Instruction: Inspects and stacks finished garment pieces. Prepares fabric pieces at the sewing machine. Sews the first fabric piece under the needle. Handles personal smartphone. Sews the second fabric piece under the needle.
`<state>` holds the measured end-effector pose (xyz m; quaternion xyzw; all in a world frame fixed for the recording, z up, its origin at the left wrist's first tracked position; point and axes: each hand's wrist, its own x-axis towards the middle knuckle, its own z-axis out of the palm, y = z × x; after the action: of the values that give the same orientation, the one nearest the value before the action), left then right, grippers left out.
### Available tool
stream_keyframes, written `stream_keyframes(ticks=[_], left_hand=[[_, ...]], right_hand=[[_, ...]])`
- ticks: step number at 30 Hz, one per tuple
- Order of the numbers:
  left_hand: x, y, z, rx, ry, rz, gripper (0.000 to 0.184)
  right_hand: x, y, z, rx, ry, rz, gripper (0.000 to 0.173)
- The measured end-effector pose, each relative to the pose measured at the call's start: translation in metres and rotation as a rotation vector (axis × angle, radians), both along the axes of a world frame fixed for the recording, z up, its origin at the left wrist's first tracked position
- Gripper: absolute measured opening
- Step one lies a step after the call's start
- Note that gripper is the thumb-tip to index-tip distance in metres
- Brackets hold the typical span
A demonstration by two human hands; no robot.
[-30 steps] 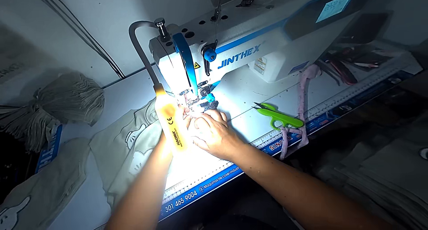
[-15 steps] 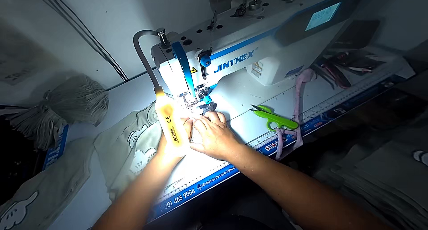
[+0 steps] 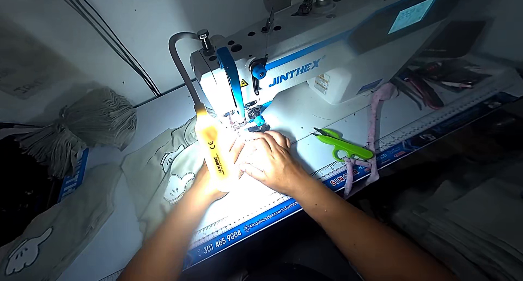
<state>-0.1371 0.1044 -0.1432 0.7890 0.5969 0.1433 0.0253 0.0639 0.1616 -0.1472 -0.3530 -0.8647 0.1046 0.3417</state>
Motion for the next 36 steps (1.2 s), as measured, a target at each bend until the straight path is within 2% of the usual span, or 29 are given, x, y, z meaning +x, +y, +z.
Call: stream_keyframes(ticks=[8, 28, 30, 33, 36], left_hand=[[-0.002, 0.000, -0.003, -0.005, -0.014, 0.020, 0.062], [-0.003, 0.002, 0.000, -0.009, -0.005, 0.014, 0.068], [-0.005, 0.002, -0.001, -0.011, -0.014, 0.015, 0.068], [-0.006, 0.003, 0.000, -0.031, 0.001, 0.016, 0.071], [-0.007, 0.003, 0.000, -0.036, -0.003, 0.010, 0.072]], right_hand=[[0.000, 0.001, -0.001, 0.011, 0.045, 0.025, 0.048], [0.001, 0.001, 0.000, -0.004, 0.058, 0.025, 0.046], [0.001, 0.001, 0.000, -0.006, 0.066, 0.036, 0.043], [-0.002, 0.012, 0.000, -0.016, 0.165, 0.033, 0.027], [-0.008, 0.034, 0.010, -0.125, 0.252, -0.046, 0.022]])
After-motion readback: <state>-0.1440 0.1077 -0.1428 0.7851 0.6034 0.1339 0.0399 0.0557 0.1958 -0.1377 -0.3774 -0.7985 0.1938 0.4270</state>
